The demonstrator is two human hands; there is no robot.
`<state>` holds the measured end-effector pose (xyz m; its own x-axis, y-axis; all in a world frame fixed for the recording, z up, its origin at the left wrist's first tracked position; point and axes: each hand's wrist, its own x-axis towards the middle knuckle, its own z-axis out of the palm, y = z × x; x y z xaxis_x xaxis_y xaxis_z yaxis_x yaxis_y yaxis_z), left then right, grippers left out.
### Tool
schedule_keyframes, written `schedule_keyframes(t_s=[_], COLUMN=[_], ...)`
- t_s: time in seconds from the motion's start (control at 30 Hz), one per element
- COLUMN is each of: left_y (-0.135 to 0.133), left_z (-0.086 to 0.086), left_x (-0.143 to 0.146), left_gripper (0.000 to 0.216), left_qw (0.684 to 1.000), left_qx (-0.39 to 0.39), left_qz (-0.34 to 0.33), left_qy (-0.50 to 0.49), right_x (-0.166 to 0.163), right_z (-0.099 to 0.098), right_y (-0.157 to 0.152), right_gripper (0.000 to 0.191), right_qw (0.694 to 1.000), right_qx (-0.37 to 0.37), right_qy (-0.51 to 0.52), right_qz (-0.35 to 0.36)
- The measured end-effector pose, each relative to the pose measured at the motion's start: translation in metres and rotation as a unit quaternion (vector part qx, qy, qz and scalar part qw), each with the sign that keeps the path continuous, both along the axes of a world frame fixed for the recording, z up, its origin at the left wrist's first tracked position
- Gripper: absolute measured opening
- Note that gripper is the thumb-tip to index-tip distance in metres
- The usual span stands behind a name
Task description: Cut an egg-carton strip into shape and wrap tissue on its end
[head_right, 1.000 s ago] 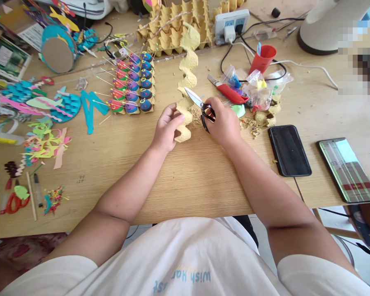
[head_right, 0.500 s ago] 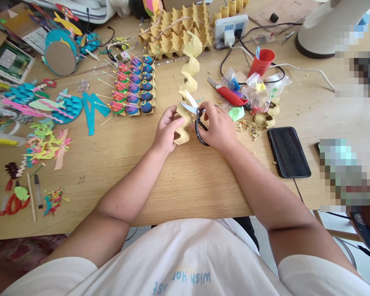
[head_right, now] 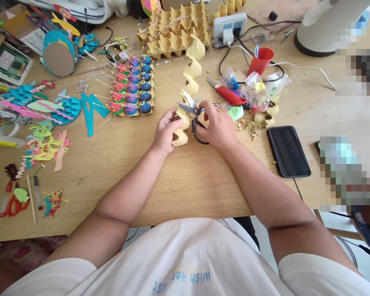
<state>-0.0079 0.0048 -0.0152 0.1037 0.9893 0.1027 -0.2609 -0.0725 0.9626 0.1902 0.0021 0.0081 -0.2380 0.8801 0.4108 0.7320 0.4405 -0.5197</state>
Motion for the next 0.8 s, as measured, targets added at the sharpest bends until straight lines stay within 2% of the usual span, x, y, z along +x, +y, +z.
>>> schedule_keyframes(t_s=[0.17,0.37,0.8], left_y=[0.002,0.003,0.009], left_z=[-0.003,-0.005,-0.015], left_x=[-0.001,-0.003,-0.009], left_gripper=[0.043,0.045,0.049], left_qw=[1.0,0.997,0.995], left_qx=[0.018,0.051,0.07], left_qz=[-0.009,-0.049,-0.072], left_qy=[-0.016,-0.027,0.003], right_x=[0.002,0.005,0.004], right_z=[-0.001,-0.001,0.002], right_y=[0.001,0.005,0.003], right_gripper=[0.037,0.035,0.04], right_qw=[1.0,0.997,0.995], right_qx=[0.017,0.049,0.028], right_qy=[-0.011,-0.053,-0.098], right_qz=[0.002,0.005,-0.009])
